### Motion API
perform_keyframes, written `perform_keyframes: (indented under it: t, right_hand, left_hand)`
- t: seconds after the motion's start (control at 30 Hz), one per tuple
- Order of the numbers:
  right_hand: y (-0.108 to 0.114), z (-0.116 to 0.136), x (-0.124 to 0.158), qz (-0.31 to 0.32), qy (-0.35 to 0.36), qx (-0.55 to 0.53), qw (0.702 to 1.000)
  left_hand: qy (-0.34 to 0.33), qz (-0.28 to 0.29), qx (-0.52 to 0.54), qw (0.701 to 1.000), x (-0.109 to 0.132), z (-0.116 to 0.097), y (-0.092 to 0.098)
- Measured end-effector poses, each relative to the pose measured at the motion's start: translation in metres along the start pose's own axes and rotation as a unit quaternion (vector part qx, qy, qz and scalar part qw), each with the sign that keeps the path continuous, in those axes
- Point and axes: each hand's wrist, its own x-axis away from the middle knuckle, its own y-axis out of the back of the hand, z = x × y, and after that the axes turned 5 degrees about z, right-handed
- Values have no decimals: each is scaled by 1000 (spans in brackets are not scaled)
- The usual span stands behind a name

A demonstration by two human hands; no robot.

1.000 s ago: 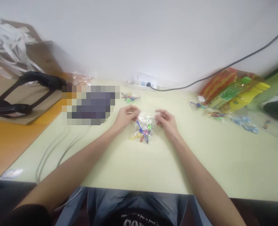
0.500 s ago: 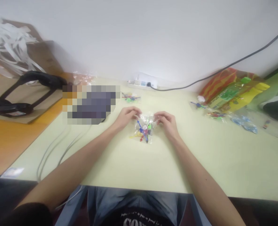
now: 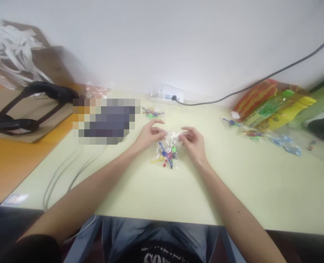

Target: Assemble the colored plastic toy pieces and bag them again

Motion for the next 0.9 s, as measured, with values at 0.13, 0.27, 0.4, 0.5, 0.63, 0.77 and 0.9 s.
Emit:
perform_keyframes:
  t: [0.13, 0.27, 0.4, 0.5, 0.63, 0.77, 0.9]
  right_hand:
    - [-3, 2, 0, 15, -32, 0, 999]
    - [-2, 1, -2, 41, -88, 2, 995]
    - [1, -1, -4, 35, -90, 5, 995]
    - [1, -2, -5, 22, -83, 6, 996]
    - [2, -4, -5, 1, -86, 3, 996]
    - [13, -13, -6, -67, -92, -11, 993]
    - [17, -22, -4, -104, -95, -37, 989]
  left_hand:
    - [-5, -3, -5, 1000, 0, 3, 2]
    - [-13, -7, -15, 1000, 0, 4, 2]
    - [1, -26, -21, 999, -2, 7, 2]
    - [3, -45, -37, 998, -6, 11, 2]
    - [-4, -25, -48, 999, -7, 14, 4]
    - [-71, -13, -163, 984, -1, 5, 2]
    - [-200, 24, -381, 902, 8, -9, -6]
